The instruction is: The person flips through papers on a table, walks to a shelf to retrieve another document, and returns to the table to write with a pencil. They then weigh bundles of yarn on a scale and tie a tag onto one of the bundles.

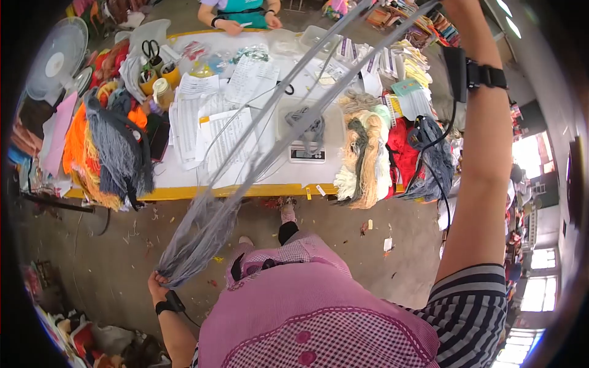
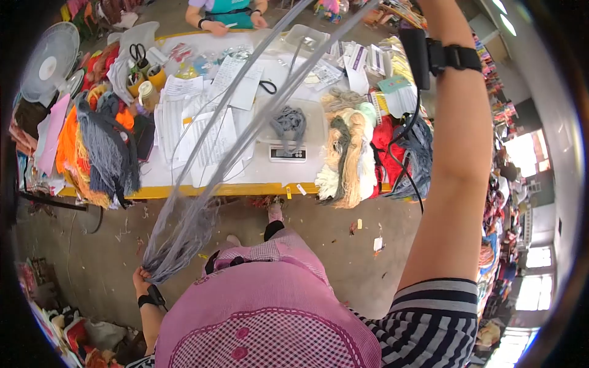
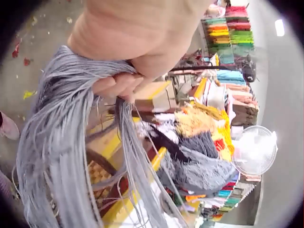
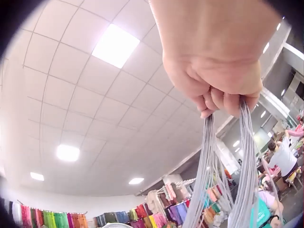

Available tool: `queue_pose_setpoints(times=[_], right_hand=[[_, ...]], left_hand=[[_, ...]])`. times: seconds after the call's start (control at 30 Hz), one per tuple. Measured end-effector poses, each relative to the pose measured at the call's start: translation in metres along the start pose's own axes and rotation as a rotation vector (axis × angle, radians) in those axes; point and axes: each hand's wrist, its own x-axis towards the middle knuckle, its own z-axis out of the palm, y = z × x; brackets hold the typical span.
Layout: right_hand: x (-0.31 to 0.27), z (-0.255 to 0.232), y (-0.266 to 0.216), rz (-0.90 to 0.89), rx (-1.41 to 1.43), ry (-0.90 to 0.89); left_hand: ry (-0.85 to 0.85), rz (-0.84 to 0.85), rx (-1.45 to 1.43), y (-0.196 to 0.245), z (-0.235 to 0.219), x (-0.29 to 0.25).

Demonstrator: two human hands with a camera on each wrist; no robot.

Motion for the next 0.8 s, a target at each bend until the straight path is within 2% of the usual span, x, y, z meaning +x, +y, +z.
queue_pose_setpoints(times=[0.03,0.07,0.1,0.17,0.2,0.27,0.37,0.53,0.7,0.73,0.8], right_hand=[[0.005,-0.001,-0.004,-0.004,-0.037,0.097],[0.016,-0.014,-0.001,-0.003,-0.036,0.091],[0.033,-0.033,0.004,0.375,0.607,-0.357],[0.028,-0.022,-0.003,0.613,1.076,-0.681],[0.025,-0.016,-0.007,0.777,1.239,-0.833],[-0.013,0.025,-0.026,0.037,-0.045,-0.117],[-0.013,0.028,-0.016,0.043,-0.123,-0.114],[0.005,0.005,0.003,0.057,-0.173,-0.144],[0.009,0.000,0.014,-0.052,-0.391,-0.097],[0.015,-0.006,0.016,-0.050,-0.393,-0.095],[0.028,-0.010,0.016,0.049,-0.219,-0.040]], left_hand=[[0.084,0.046,0.030,0.004,-0.020,0.001],[0.165,0.091,0.062,0.005,-0.038,0.005],[0.167,0.090,0.059,0.007,-0.047,-0.001],[0.313,0.128,0.146,0.015,-0.058,-0.018],[0.316,0.127,0.143,0.018,-0.059,-0.023],[0.388,0.120,0.189,0.018,-0.053,-0.033],[0.349,0.167,0.339,0.017,-0.064,-0.025],[0.399,0.228,0.358,0.018,-0.074,-0.024],[0.403,0.208,0.399,0.027,-0.088,-0.028],[0.424,0.244,0.380,0.028,-0.089,-0.030],[0.444,0.277,0.358,0.031,-0.090,-0.033]])
